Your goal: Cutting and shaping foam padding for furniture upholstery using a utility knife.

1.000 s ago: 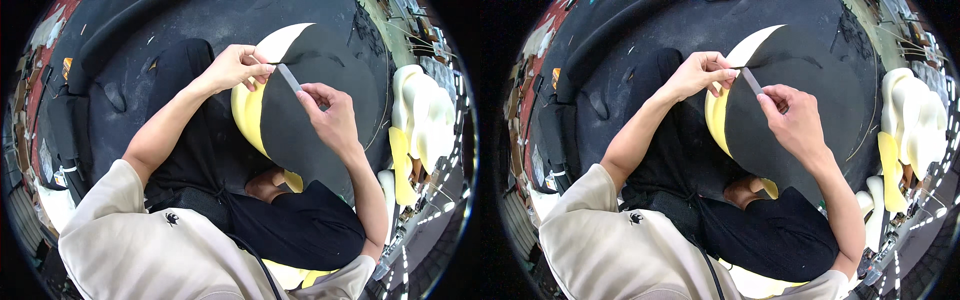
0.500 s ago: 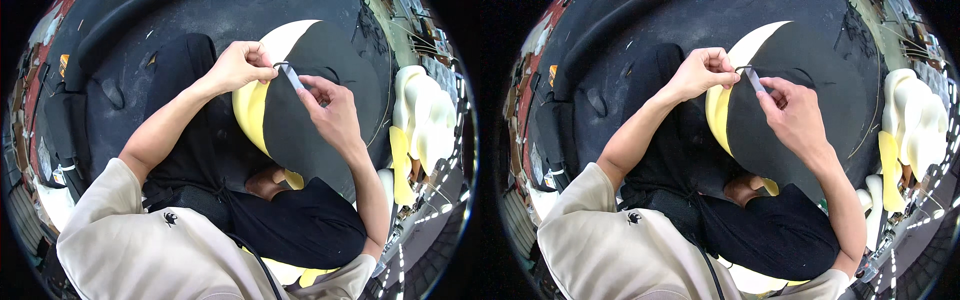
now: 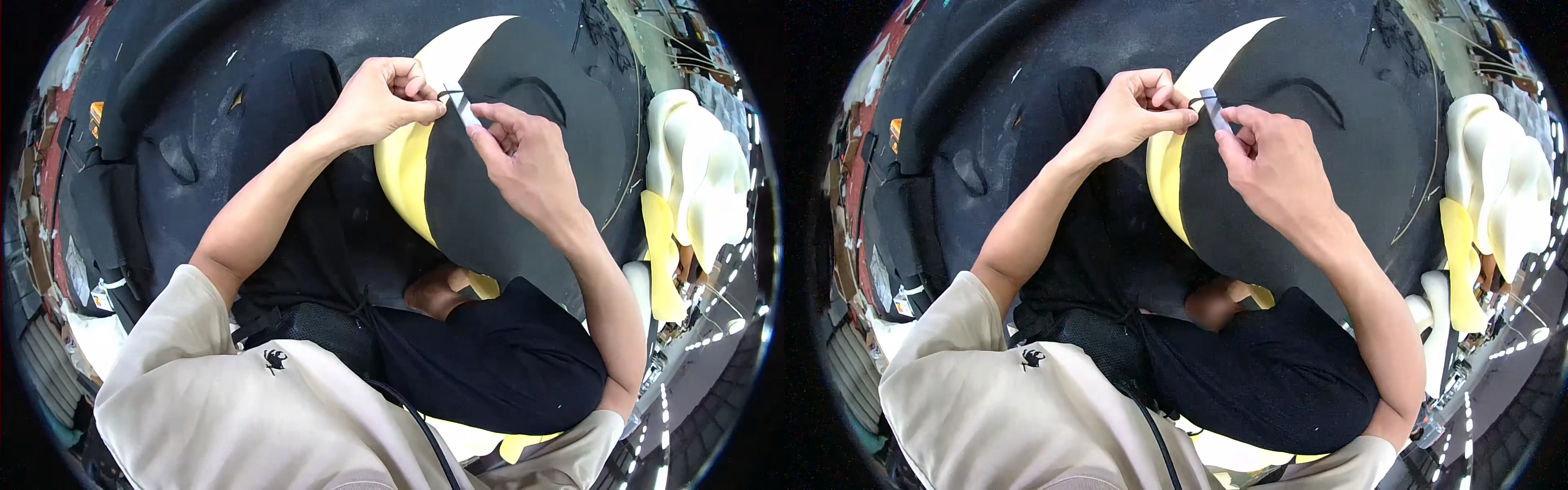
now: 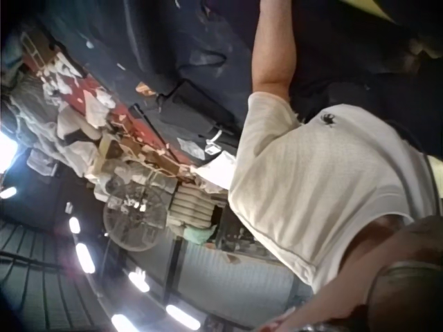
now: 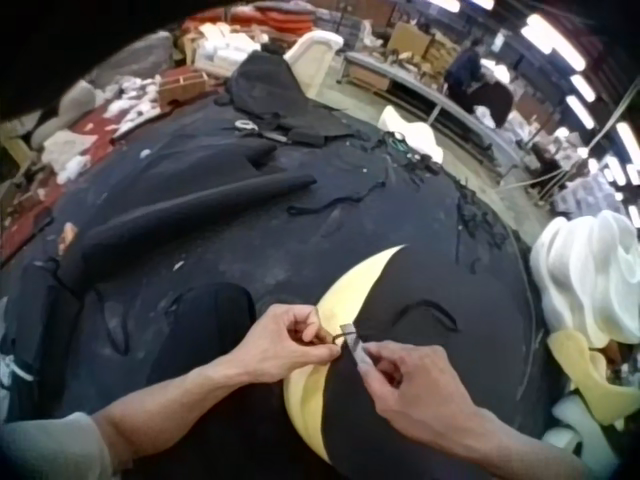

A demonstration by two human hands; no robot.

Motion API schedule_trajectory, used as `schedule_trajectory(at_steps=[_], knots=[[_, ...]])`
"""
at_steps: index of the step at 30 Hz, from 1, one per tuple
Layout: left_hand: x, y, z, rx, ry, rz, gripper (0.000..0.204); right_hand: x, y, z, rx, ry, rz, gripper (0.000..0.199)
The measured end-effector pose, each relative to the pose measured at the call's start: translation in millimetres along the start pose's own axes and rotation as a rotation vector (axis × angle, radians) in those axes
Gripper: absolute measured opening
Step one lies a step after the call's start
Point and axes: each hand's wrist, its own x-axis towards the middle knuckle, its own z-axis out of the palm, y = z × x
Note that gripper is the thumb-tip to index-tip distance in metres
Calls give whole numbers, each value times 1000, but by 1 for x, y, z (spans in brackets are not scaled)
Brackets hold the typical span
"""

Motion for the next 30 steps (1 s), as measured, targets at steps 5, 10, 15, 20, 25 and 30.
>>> schedule_trajectory(at_steps=[5, 10, 15, 20, 25, 30], knots=[[1, -1, 1, 96, 30, 47, 48, -6, -7, -5, 29, -32, 46, 31], [1, -2, 2, 89, 37, 65, 47, 2, -1, 0, 26, -5, 21, 30], [0, -2, 1, 116, 44, 71, 48, 7, 10, 7, 43, 7, -6, 31], [1, -1, 1, 160, 37, 105, 49, -2, 7, 5, 59, 20, 1, 32], [2, -5, 0, 189, 40, 129, 51, -5, 9, 4, 64, 9, 10, 33], [2, -5, 0, 164, 33, 142, 51, 5, 9, 9, 53, 14, 13, 35]])
